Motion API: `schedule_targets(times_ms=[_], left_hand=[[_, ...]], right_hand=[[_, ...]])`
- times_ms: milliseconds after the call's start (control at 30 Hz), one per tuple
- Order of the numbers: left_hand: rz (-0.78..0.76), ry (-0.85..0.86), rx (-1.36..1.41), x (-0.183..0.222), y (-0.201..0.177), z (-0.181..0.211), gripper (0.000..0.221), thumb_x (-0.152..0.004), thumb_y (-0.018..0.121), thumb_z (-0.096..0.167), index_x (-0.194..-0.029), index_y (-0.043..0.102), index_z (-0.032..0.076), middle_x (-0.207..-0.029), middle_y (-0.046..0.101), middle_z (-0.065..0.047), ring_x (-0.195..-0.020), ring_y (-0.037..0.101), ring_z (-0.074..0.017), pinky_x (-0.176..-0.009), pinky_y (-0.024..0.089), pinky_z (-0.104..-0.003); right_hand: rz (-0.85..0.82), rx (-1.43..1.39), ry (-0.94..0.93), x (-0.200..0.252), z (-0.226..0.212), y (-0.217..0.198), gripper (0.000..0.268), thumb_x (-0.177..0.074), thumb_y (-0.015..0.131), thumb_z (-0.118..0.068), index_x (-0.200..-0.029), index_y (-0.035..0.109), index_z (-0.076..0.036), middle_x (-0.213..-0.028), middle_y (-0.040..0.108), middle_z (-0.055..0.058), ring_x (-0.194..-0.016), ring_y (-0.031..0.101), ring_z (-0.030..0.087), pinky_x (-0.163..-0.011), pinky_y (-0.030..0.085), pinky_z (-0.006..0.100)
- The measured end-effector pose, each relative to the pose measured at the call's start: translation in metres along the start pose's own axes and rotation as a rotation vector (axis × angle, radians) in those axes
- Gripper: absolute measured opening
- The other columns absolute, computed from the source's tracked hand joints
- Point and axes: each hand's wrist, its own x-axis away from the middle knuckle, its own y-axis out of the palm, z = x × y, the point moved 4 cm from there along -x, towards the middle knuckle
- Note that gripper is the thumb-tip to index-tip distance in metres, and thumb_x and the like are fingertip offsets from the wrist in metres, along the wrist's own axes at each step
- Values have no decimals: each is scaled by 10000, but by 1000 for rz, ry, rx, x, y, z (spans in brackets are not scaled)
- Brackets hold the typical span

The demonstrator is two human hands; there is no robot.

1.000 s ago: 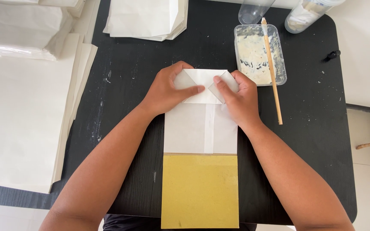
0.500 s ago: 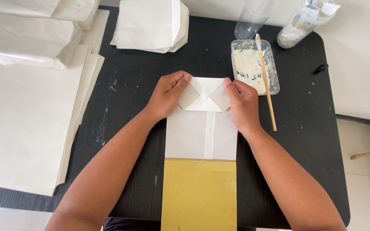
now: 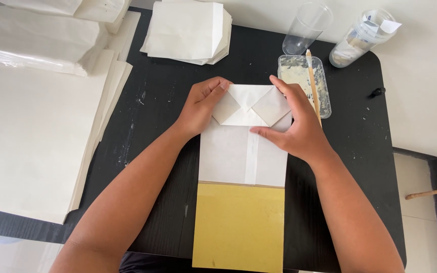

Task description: Applying glue to paper edges and folding them to assemble bags.

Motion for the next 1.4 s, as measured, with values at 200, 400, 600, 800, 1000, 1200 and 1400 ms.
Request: schedule_targets(times_ms=[200,400,600,800,1000,1200,1400], left_hand=[[-164,29,53,14,13,30,629,-1018,414,607,-1112,754,86,-807,703,-87,-696,695,-142,-609,627,-307],[-186,-75,-107,15,18,19,259,-925,747,287,-909,716,31,-657,688,-108,-542,662,-169,-482,567,-260],[-171,-36,-87,15,23,19,214,-919,763,229,-825,716,43,-611,691,-115,-484,676,-177,-441,550,-256],[-206,-96,-65,22,35,53,257,-849,823,242,-847,694,19,-647,705,-140,-527,693,-188,-464,573,-275],[-394,-534,-240,35,40,81,357,-710,847,272,-1000,785,73,-959,801,-26,-846,763,-135,-717,599,-242],[-155,-421,-687,26,27,94,287,-956,653,393,-828,578,147,-820,607,55,-777,577,-87,-676,386,-288],[21,337,-1304,22,-17,91,392,-1132,461,425,-847,575,181,-613,576,-53,-648,678,-321,-614,524,-433]], right_hand=[[226,-196,246,9,40,-1,406,-842,921,-233,-1168,731,-83,-774,641,57,-638,609,135,-529,512,258],[310,-162,287,10,47,0,222,-924,890,-229,-929,753,-54,-587,574,59,-440,495,105,-429,395,222],[183,-188,293,4,18,1,166,-943,832,-202,-1008,735,-85,-828,727,81,-671,699,167,-614,537,285],[257,-201,339,2,17,-7,127,-939,840,-164,-1016,780,-82,-832,724,23,-659,704,106,-579,549,223],[591,-60,163,10,31,-57,182,-1049,762,-183,-1138,741,-26,-1067,740,73,-1001,688,149,-914,552,273],[596,-42,259,14,43,-79,207,-1095,739,-245,-1179,714,-57,-857,544,-24,-819,521,57,-721,413,213],[407,-208,313,13,63,-70,52,-1075,649,-137,-1077,613,-100,-801,605,20,-661,568,61,-556,438,208]])
